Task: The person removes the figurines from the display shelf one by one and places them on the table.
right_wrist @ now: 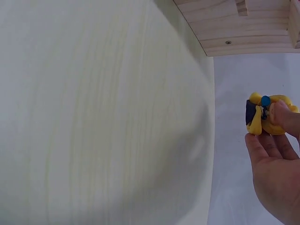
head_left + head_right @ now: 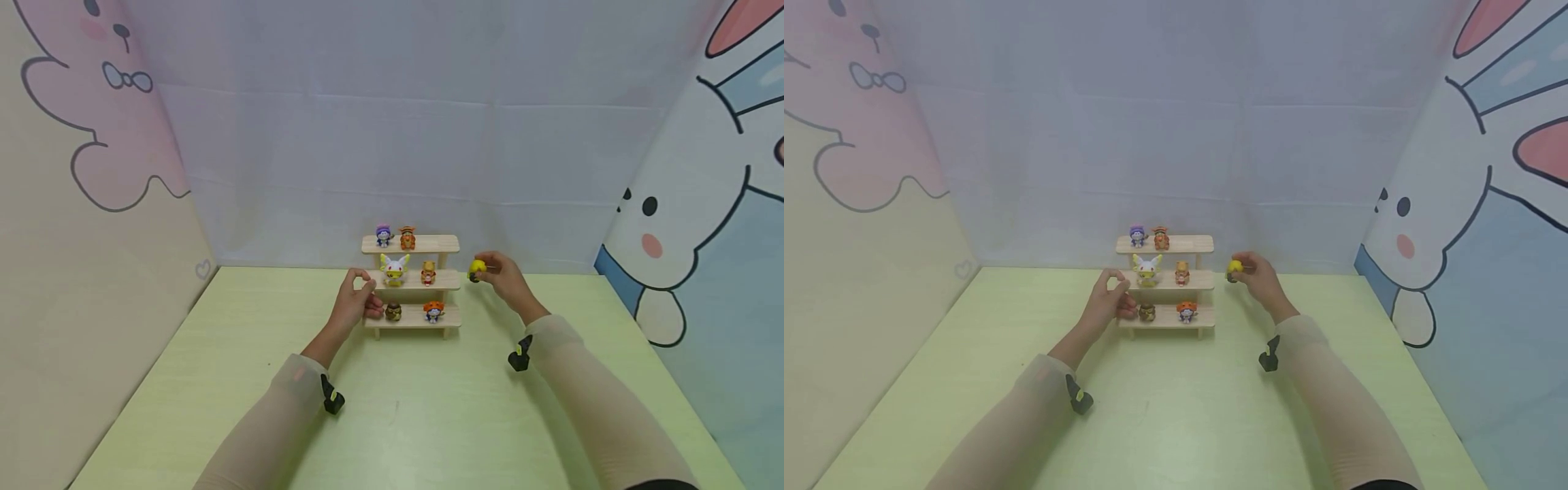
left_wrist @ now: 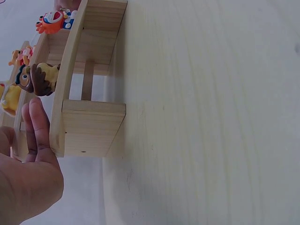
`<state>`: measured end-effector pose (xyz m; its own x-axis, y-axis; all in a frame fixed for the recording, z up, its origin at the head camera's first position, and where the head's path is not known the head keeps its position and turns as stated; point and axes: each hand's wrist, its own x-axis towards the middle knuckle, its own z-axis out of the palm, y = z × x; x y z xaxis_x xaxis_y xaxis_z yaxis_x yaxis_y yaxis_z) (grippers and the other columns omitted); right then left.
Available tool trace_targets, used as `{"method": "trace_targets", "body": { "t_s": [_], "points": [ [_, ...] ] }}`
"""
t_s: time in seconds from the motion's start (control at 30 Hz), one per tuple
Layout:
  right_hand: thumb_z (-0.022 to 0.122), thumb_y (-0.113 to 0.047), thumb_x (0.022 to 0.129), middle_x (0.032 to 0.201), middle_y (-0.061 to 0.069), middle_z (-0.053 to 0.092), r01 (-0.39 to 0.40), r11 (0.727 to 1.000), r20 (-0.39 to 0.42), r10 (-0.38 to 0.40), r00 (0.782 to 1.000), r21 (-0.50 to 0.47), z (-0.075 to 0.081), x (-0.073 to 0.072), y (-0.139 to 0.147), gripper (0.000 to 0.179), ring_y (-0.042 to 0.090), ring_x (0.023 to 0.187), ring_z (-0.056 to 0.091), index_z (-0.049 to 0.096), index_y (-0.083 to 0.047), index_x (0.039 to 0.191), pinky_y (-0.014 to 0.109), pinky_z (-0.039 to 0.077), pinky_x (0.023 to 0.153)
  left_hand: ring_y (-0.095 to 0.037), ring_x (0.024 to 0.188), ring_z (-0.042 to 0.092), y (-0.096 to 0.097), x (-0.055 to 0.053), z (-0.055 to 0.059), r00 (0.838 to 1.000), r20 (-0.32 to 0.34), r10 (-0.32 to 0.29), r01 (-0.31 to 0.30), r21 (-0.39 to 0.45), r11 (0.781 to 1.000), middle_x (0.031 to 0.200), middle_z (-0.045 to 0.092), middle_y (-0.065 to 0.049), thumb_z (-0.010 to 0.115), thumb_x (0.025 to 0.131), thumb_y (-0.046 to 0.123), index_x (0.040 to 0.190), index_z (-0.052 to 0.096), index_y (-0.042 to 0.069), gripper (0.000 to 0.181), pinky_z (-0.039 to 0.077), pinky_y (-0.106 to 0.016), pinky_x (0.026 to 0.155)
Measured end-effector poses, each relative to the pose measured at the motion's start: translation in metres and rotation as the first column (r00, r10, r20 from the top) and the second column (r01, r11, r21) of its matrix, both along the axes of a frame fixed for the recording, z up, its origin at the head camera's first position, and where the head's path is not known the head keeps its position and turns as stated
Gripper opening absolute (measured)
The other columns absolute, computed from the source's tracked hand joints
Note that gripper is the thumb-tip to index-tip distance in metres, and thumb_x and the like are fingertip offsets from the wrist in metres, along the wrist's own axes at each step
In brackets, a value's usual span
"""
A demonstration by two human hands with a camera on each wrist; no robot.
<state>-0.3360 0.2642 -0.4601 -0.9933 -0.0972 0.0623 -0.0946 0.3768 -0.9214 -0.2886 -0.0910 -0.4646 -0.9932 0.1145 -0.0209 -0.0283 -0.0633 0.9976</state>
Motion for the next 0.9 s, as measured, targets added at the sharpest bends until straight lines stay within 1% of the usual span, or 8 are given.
{"method": "trace_targets", "body": {
  "t_s": [0.13, 0.23, 0.4, 0.5, 0.6, 0.77, 0.9],
  "points": [
    [0.062, 0.000, 0.102, 0.146, 0.025, 0.052, -0.013, 1.000, 0.014, 0.013, 1.000, -0.003, -0.006, -0.001, 0.000, 0.043, 0.041, 0.131, 0.055, 0.051, 0.002, 0.144, 0.052, 0.047, 0.112, -0.017, 0.055, 0.067, 0.001, 0.000, 0.001, 1.000, -0.002, -0.001, 0.001, -0.012, 1.000, 0.066, 0.066, -0.007, 0.051, 0.110, 0.017, 0.116, 0.043, 0.012, 0.012, 0.061, -0.029, 0.052],
    [0.062, 0.002, 0.102, 0.145, 0.025, 0.052, -0.029, 0.999, 0.026, 0.029, 0.999, -0.018, -0.010, -0.001, 0.000, 0.044, 0.041, 0.131, 0.055, 0.050, 0.003, 0.144, 0.050, 0.049, 0.110, -0.017, 0.055, 0.067, 0.001, 0.000, 0.001, 1.000, -0.005, -0.002, 0.002, -0.012, 1.000, 0.066, 0.066, -0.007, 0.051, 0.110, 0.018, 0.116, 0.043, 0.012, 0.012, 0.061, -0.029, 0.052],
    [0.063, 0.002, 0.101, 0.143, 0.027, 0.053, -0.052, 0.999, 0.035, 0.052, 0.998, -0.010, -0.016, -0.002, -0.002, 0.044, 0.042, 0.131, 0.055, 0.050, 0.005, 0.143, 0.035, 0.054, 0.102, -0.017, 0.054, 0.067, 0.001, -0.001, -0.001, 1.000, -0.005, 0.001, -0.001, -0.008, 1.000, 0.065, 0.066, -0.008, 0.052, 0.110, 0.018, 0.116, 0.043, 0.013, 0.012, 0.061, -0.029, 0.052],
    [0.062, 0.003, 0.101, 0.143, 0.029, 0.053, -0.063, 0.998, 0.036, 0.063, 0.997, -0.001, -0.019, -0.001, -0.002, 0.043, 0.043, 0.132, 0.054, 0.050, 0.006, 0.142, 0.028, 0.054, 0.098, -0.017, 0.054, 0.067, 0.000, -0.001, -0.002, 1.000, -0.002, 0.002, -0.002, -0.012, 1.000, 0.065, 0.066, -0.007, 0.051, 0.110, 0.018, 0.117, 0.043, 0.013, 0.012, 0.061, -0.029, 0.052],
    [0.062, 0.003, 0.101, 0.144, 0.030, 0.052, -0.074, 0.997, 0.039, 0.074, 0.996, -0.002, -0.021, 0.000, -0.001, 0.042, 0.045, 0.134, 0.052, 0.050, 0.007, 0.142, 0.028, 0.054, 0.097, -0.016, 0.054, 0.066, 0.000, -0.001, -0.001, 1.000, 0.001, 0.003, -0.003, -0.018, 1.000, 0.065, 0.066, -0.007, 0.051, 0.111, 0.018, 0.117, 0.043, 0.012, 0.012, 0.061, -0.029, 0.052],
    [0.062, 0.002, 0.102, 0.145, 0.029, 0.051, -0.073, 0.997, 0.049, 0.072, 0.996, 0.018, -0.025, 0.001, 0.000, 0.040, 0.046, 0.136, 0.050, 0.051, 0.006, 0.140, 0.030, 0.054, 0.098, -0.015, 0.054, 0.066, 0.000, -0.001, 0.000, 1.000, 0.006, -0.005, 0.005, -0.013, 1.000, 0.065, 0.066, -0.007, 0.051, 0.111, 0.019, 0.118, 0.042, 0.011, 0.014, 0.061, -0.027, 0.052],
    [0.062, 0.002, 0.101, 0.144, 0.028, 0.052, -0.069, 0.997, 0.053, 0.067, 0.996, 0.036, -0.026, 0.002, 0.000, 0.039, 0.045, 0.136, 0.051, 0.052, 0.004, 0.139, 0.034, 0.053, 0.100, -0.015, 0.055, 0.066, -0.001, -0.001, 0.001, 1.000, 0.013, -0.012, 0.012, -0.005, 1.000, 0.066, 0.066, -0.007, 0.052, 0.110, 0.020, 0.119, 0.042, 0.011, 0.017, 0.060, -0.027, 0.052]
  ]
}}
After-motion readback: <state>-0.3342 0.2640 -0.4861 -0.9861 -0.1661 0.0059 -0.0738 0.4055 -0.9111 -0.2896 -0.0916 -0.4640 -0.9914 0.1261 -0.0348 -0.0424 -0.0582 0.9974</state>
